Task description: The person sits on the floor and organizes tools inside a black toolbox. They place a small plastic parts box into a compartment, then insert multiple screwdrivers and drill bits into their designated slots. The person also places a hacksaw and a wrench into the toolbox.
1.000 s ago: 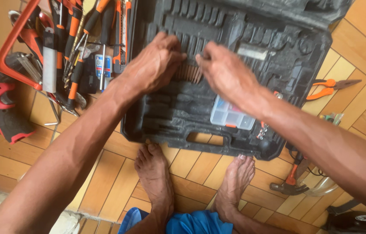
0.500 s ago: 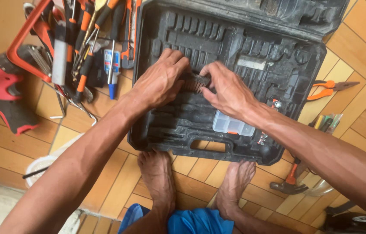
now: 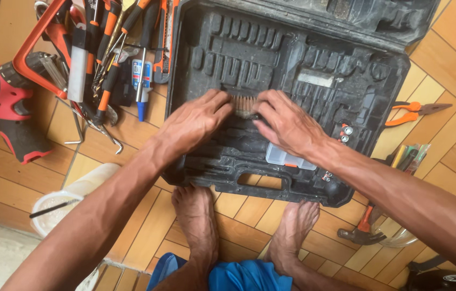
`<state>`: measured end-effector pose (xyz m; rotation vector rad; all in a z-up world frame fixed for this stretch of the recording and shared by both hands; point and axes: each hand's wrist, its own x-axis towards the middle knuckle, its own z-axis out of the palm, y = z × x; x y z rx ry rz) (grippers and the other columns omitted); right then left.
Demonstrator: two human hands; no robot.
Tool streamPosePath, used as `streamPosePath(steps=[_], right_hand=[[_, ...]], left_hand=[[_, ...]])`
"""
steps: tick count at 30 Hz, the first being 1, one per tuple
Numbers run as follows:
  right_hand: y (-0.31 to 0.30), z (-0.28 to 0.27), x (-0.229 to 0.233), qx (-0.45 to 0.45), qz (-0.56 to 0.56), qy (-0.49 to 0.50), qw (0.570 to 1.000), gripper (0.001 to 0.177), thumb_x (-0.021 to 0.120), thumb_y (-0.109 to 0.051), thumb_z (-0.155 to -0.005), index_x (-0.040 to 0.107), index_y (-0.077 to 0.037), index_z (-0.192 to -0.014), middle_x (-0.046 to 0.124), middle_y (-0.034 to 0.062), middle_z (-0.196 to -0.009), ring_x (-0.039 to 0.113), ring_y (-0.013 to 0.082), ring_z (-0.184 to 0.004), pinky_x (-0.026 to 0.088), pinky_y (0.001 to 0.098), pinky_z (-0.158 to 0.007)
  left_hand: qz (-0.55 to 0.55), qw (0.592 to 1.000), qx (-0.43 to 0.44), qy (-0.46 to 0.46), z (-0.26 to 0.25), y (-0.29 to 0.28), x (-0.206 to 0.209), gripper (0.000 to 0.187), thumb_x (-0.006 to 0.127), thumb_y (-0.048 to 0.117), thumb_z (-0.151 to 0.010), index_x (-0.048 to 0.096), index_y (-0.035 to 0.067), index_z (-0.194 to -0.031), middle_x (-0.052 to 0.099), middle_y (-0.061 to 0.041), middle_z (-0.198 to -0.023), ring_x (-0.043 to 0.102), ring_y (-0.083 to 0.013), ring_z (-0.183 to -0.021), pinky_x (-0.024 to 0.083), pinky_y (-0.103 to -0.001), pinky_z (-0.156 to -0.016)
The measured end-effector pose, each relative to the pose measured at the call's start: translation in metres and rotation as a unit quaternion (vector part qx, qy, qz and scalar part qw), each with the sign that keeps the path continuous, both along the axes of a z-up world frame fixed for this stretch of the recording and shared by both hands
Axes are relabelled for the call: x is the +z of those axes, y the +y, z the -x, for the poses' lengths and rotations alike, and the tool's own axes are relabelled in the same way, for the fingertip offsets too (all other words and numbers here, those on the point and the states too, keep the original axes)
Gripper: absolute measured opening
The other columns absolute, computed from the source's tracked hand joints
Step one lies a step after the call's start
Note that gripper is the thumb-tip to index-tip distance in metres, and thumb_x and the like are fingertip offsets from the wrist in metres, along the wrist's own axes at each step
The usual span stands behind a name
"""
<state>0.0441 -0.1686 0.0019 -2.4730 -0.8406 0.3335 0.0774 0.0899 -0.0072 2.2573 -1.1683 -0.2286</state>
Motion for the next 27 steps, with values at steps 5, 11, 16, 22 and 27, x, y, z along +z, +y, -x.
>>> streamPosePath(steps=[5,11,16,22,27], right_hand=[[-0.002,0.008,-0.003,-0.03,-0.037,0.004,0.999,0.039,0.078,-0.017,-0.09,0.061,0.002,-0.12,0.056,0.0195,-0.124,0.061,0.0358,-0.112,0.054,0.0418,-0.095],[0.002,0.006,0.0,-0.043,-0.04,0.023,0.998,0.039,0.079,-0.017,-0.09,0.063,0.001,-0.121,0.056,0.0173,-0.122,0.062,0.0349,-0.112,0.054,0.0421,-0.096],[0.005,0.003,0.002,-0.052,-0.047,0.034,0.997,0.045,0.079,-0.017,-0.088,0.061,0.001,-0.125,0.054,0.0182,-0.125,0.061,0.0358,-0.114,0.054,0.0427,-0.097],[0.008,-0.001,0.002,-0.07,-0.043,0.035,0.996,0.049,0.079,-0.015,-0.088,0.058,0.002,-0.129,0.05,0.0191,-0.131,0.057,0.0371,-0.122,0.052,0.0434,-0.103],[0.012,-0.004,0.005,-0.087,-0.053,0.06,0.993,0.052,0.08,-0.012,-0.088,0.057,0.001,-0.133,0.051,0.0159,-0.131,0.056,0.0347,-0.124,0.049,0.0434,-0.108]], left_hand=[[0.007,0.999,0.014,0.043,0.008,0.002,-0.007,0.028,0.059,-0.003,-0.086,0.065,-0.006,-0.113,0.059,-0.016,-0.122,0.059,-0.0333,-0.113,0.054,-0.04,-0.092],[-0.007,0.999,-0.001,0.04,0.003,0.0,0.002,0.025,0.057,0.0,-0.083,0.064,-0.008,-0.106,0.057,-0.018,-0.113,0.058,-0.034,-0.109,0.053,-0.041,-0.091],[-0.011,1.0,-0.022,-0.017,0.003,0.001,-0.002,0.024,0.058,0.004,-0.087,0.064,-0.007,-0.107,0.057,-0.017,-0.113,0.057,-0.0321,-0.111,0.053,-0.04,-0.092],[-0.015,1.0,0.013,0.006,0.001,-0.001,-0.008,0.033,0.058,-0.001,-0.086,0.064,-0.01,-0.117,0.057,-0.02,-0.126,0.056,-0.0341,-0.12,0.054,-0.038,-0.095],[0.045,0.995,0.045,0.082,-0.004,0.0,-0.002,0.028,0.065,0.004,-0.089,0.07,-0.004,-0.115,0.054,-0.023,-0.134,0.054,-0.0377,-0.121,0.05,-0.044,-0.1]])
